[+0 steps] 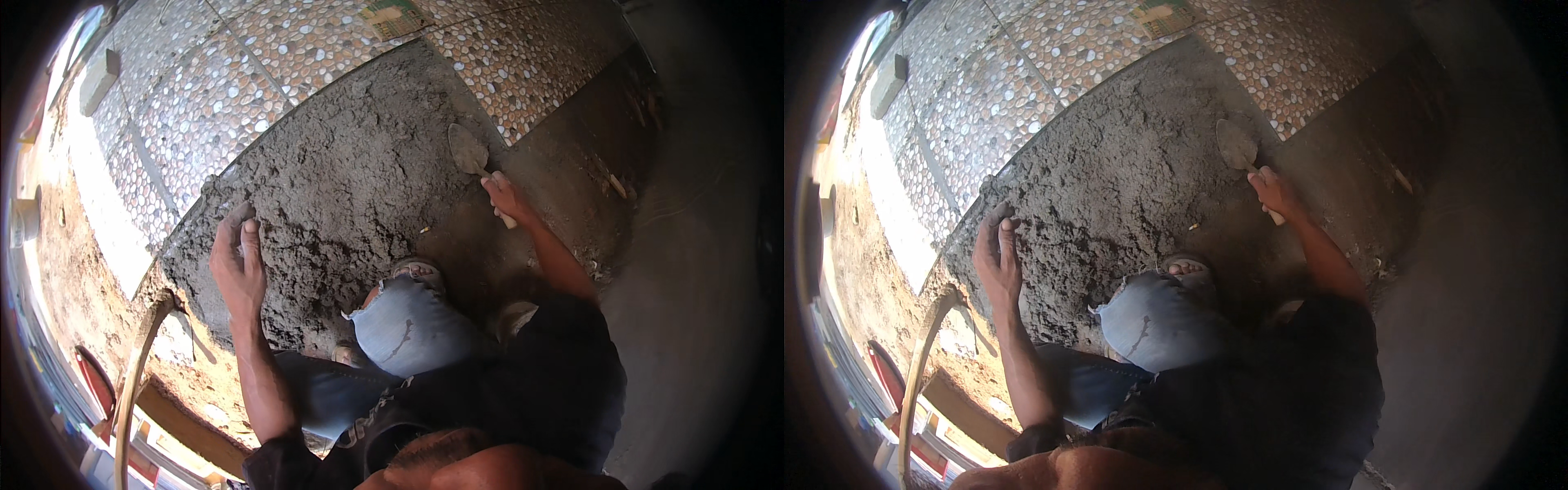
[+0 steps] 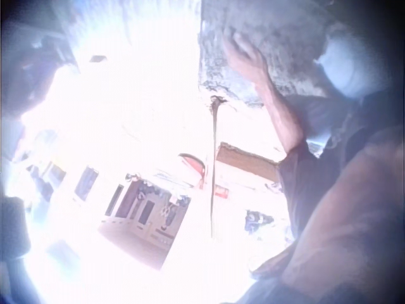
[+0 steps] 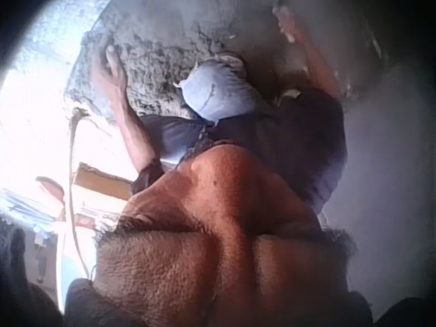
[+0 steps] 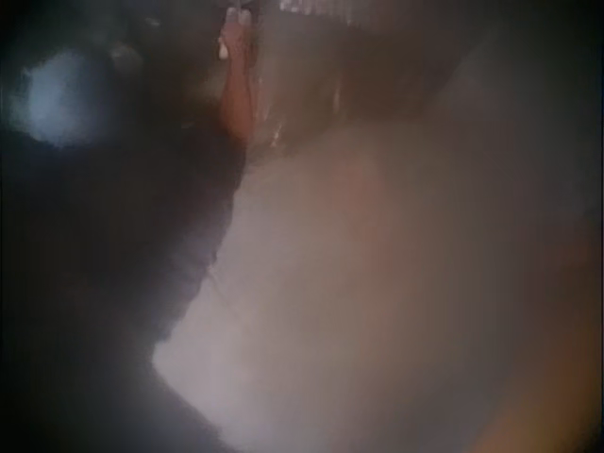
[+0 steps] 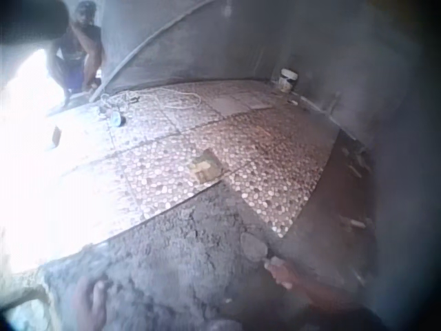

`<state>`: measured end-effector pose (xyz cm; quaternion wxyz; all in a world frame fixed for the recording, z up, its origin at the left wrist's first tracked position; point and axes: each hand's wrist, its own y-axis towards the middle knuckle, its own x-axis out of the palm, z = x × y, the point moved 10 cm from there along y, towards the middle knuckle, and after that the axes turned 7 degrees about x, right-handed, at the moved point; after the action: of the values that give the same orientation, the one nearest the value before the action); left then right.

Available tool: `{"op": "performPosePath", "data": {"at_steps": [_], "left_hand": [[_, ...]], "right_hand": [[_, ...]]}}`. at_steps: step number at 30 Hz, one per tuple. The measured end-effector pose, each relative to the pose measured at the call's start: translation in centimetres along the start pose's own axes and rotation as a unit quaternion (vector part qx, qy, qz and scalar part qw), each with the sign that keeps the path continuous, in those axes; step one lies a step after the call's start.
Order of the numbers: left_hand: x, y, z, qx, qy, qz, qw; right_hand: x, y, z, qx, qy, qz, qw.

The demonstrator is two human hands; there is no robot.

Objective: The person applies mortar to a ground surface using a trowel and then smooths the surface next to decorative stones and previously laid floor tiles.

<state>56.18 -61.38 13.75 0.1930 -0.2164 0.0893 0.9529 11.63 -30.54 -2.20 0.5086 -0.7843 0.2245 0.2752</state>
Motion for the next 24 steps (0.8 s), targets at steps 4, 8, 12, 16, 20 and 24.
{"op": "performPosePath", "data": {"at_steps": [4, 8, 12, 16, 20, 24], "left_hand": [[-0.2, -0.2, -0.3, 0.007, 0.009, 0.0, 1.0], [3.7, 0.6, -0.7, 0.017, 0.032, -0.059, 0.998], [6.5, 0.7, -1.6, 0.086, 0.099, -0.109, 0.985], [7.7, 0.7, -1.8, 0.035, 0.072, -0.144, 0.986], [8.4, 2.0, 0.1, 0.079, 0.035, -0.109, 0.99], [9.1, 2.2, 2.1, 0.077, -0.028, -0.101, 0.992]], "right_hand": [[7.9, -9.1, -5.3, -0.291, -0.141, 0.106, 0.94], [10.2, -7.1, -4.8, -0.214, -0.272, 0.063, 0.936], [3.2, -0.4, -1.5, -0.149, -0.228, 0.124, 0.954], [1.0, 1.5, 2.3, 0.066, 0.051, 0.027, 0.996], [6.6, -0.3, 2.4, 0.105, 0.315, -0.157, 0.93], [13.8, -6.1, -0.1, 0.103, 0.308, -0.314, 0.892]]}}
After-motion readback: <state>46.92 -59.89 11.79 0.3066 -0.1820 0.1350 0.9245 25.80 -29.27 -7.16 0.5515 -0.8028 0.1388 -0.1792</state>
